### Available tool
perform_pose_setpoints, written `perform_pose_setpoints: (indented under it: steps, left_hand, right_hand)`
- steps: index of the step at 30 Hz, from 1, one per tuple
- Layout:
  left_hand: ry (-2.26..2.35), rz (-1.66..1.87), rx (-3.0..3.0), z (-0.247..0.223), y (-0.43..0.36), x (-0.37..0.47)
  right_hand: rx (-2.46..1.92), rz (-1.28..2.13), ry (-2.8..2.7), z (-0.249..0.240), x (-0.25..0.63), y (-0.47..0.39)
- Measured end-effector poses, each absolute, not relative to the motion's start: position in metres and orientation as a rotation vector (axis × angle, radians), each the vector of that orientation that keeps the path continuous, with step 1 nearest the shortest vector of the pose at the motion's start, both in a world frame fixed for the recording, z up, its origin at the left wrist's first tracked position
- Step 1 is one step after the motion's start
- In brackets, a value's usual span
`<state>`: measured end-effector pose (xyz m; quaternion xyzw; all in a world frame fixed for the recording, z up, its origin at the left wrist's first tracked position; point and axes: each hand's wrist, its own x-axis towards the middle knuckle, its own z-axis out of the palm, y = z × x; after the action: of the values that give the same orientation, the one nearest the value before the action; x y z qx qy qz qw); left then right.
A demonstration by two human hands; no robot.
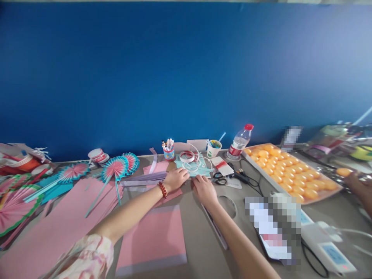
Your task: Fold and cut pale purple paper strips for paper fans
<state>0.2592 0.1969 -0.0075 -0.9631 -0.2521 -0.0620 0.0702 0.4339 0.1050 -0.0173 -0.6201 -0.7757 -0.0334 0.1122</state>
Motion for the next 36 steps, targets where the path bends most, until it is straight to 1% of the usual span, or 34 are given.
perform_pose_setpoints:
  steps: [8,13,22,30,36]
  left_hand:
    - [-0.712,-0.258,-2.873,-0.001,0.186,0.258]
    - [-0.758,-0.273,-2.858,0.0,0.189,0.257]
    - [-0.77,-0.295,-2.897,-0.002,0.188,0.26]
    - [-0.709,-0.483,-2.989,0.025,0.165,0.268]
    - [-0.609,-0.727,-3.089,0.056,0.118,0.259]
  right_hand:
    - [-1.85,-0.138,-2.278,-0.015,0.432,0.103]
    - [-1.9,-0.196,-2.248,-0.013,0.421,0.092]
    - [-1.956,-0.255,-2.194,-0.023,0.418,0.076]
    - [-1.957,-0.264,-2.16,-0.029,0.413,0.072]
    - [-1.931,-0.198,-2.156,-0.037,0.418,0.073]
